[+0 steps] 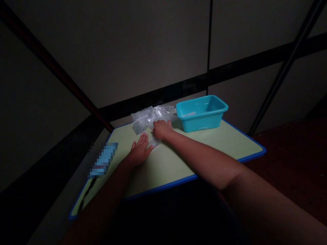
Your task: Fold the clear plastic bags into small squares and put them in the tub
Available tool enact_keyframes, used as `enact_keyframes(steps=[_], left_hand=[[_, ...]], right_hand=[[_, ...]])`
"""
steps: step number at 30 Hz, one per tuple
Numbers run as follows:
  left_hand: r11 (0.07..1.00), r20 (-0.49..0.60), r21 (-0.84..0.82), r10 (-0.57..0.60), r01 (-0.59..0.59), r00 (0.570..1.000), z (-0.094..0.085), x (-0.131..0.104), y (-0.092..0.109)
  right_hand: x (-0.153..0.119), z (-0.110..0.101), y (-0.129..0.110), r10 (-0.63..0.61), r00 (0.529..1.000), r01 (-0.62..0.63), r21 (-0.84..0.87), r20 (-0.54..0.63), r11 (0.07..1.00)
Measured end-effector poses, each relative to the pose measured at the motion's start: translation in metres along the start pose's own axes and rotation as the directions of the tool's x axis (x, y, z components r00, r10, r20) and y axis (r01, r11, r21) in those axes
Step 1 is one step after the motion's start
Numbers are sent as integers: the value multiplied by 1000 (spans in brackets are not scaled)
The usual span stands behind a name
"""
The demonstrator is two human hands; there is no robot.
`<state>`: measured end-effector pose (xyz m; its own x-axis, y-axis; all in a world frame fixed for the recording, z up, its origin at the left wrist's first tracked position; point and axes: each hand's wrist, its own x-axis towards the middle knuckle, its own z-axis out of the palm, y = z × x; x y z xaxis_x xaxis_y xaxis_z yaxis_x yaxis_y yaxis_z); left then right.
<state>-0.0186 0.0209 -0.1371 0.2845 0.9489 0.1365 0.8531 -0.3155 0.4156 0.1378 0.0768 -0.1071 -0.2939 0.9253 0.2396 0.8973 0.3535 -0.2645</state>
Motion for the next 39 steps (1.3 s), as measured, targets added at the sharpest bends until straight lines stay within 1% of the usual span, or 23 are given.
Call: enact_keyframes(steps=[2,4,7,9,11,13,15,18,21,24,28,29,31,33,34,35,37,38,39], left_hand=[[1000,-7,13,-15,15,1000,2,0,2],[999,1,5,-40,40,999,4,0,2],[997,50,23,-76,75,996,5,0,3],[991,98,103,-100,90,990,4,0,5],[971,142,222,-125,91,982,2,0,8],[943,173,323,-144,82,974,1,0,10],[923,177,378,-147,71,973,-2,0,12],[906,124,417,-132,69,983,-6,0,12],[901,75,429,-113,70,991,-8,-1,11],[899,130,435,-124,56,984,-7,-1,10],[903,205,425,-157,56,966,-4,-1,9],[907,212,418,-159,58,964,-3,-1,9],[913,217,405,-157,57,963,-3,0,8],[913,210,404,-146,50,967,-5,0,8],[910,199,412,-140,47,970,-6,-1,8],[905,175,423,-134,49,975,-8,-1,8],[889,94,452,-129,73,987,-11,-3,10],[880,43,465,-131,96,990,-13,-4,12],[871,-5,475,-138,124,990,-15,-5,14]], right_hand=[[-2,3,0,-57,997,57,1,50,998],[-3,7,1,-72,987,76,-26,141,997],[-3,12,2,-25,958,52,-88,284,995],[-1,15,5,22,936,23,-125,353,992],[2,16,9,63,917,3,-165,393,986],[4,16,12,82,910,3,-205,406,979],[5,15,13,66,926,25,-233,372,972],[2,11,10,8,960,63,-245,279,968],[-2,7,4,-39,965,100,-228,258,968],[-5,5,-1,-56,939,135,-213,340,968],[-6,3,-2,9,867,126,-236,497,963],[-5,2,-1,26,855,118,-243,519,963],[-5,0,2,40,845,111,-248,534,962],[-4,-2,5,16,863,122,-240,505,963],[-3,-4,7,-9,885,132,-232,466,964],[-3,-5,7,-38,913,139,-221,407,965],[-2,-8,7,-71,966,121,-190,250,974],[-2,-10,6,-66,982,96,-172,174,980],[-1,-12,5,-48,991,67,-159,123,985]])
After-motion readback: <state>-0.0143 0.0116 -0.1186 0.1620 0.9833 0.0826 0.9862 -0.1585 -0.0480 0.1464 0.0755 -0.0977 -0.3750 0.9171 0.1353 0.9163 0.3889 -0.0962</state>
